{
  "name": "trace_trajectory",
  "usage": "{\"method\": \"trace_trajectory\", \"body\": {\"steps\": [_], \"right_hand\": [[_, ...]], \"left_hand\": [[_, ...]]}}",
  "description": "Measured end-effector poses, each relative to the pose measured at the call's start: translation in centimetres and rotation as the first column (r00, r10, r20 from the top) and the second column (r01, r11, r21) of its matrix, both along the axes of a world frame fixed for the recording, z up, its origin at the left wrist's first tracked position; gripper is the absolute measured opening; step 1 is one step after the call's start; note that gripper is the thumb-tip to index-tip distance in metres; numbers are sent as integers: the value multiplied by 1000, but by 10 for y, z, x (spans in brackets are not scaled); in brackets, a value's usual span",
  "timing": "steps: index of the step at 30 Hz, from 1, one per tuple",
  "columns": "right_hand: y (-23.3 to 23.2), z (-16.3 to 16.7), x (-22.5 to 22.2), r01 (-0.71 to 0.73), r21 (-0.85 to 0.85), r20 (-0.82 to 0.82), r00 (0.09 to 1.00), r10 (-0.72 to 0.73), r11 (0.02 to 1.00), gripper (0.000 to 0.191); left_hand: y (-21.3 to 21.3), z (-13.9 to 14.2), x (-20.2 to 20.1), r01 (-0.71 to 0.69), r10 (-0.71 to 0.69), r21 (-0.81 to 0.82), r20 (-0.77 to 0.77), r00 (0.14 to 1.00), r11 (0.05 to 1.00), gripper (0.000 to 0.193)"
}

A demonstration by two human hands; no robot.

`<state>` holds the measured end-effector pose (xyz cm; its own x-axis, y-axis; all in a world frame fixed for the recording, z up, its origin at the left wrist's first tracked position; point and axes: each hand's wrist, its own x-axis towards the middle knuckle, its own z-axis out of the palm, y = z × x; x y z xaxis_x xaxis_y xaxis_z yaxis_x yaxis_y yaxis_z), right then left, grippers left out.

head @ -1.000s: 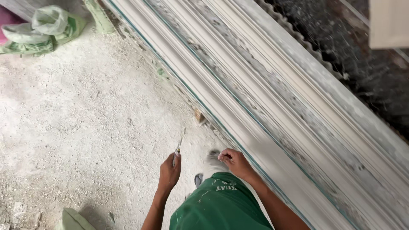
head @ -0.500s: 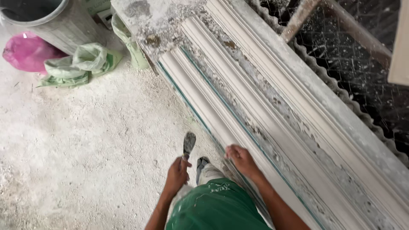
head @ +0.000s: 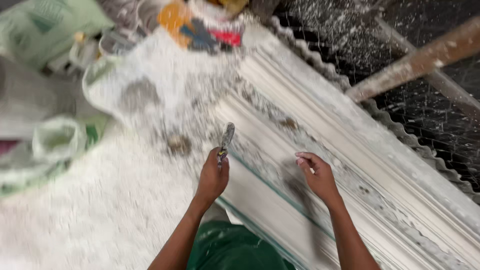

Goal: The person scrapes residue from long white moldings using a small metal scraper. They repeatedly scrape along the length of each molding, occasionally repositioning the pieces and clearing debris from the surface.

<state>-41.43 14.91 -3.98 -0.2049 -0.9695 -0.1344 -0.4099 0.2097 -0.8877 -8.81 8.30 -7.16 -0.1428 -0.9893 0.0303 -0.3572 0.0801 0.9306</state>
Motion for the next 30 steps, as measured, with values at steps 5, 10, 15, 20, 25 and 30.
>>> {"method": "trace_trajectory", "body": {"steps": [5,10,15,20,25,30], "right_hand": [[-173,16,37,69,84,-111,992,-60,994,35],[-307,9,60,77,217,-203,979,-32,973,32],[-387,-8,78,16,374,-460,872,170,927,29],[-429,-13,92,63,494,-599,747,287,867,29],[-451,-29,95,54,627,-572,710,412,777,32],[-440,-38,75,-131,476,-373,866,334,870,28]], "left_hand": [[-206,1,-18,274,-274,63,423,863,960,44],[-291,-6,-42,563,-366,-9,751,550,827,41],[-302,-15,-48,616,-443,99,783,437,781,29],[-306,-17,-63,558,-512,215,728,455,801,22],[-310,-5,-86,482,-643,446,649,406,754,31],[-324,1,-87,493,-711,513,506,488,703,26]]}}
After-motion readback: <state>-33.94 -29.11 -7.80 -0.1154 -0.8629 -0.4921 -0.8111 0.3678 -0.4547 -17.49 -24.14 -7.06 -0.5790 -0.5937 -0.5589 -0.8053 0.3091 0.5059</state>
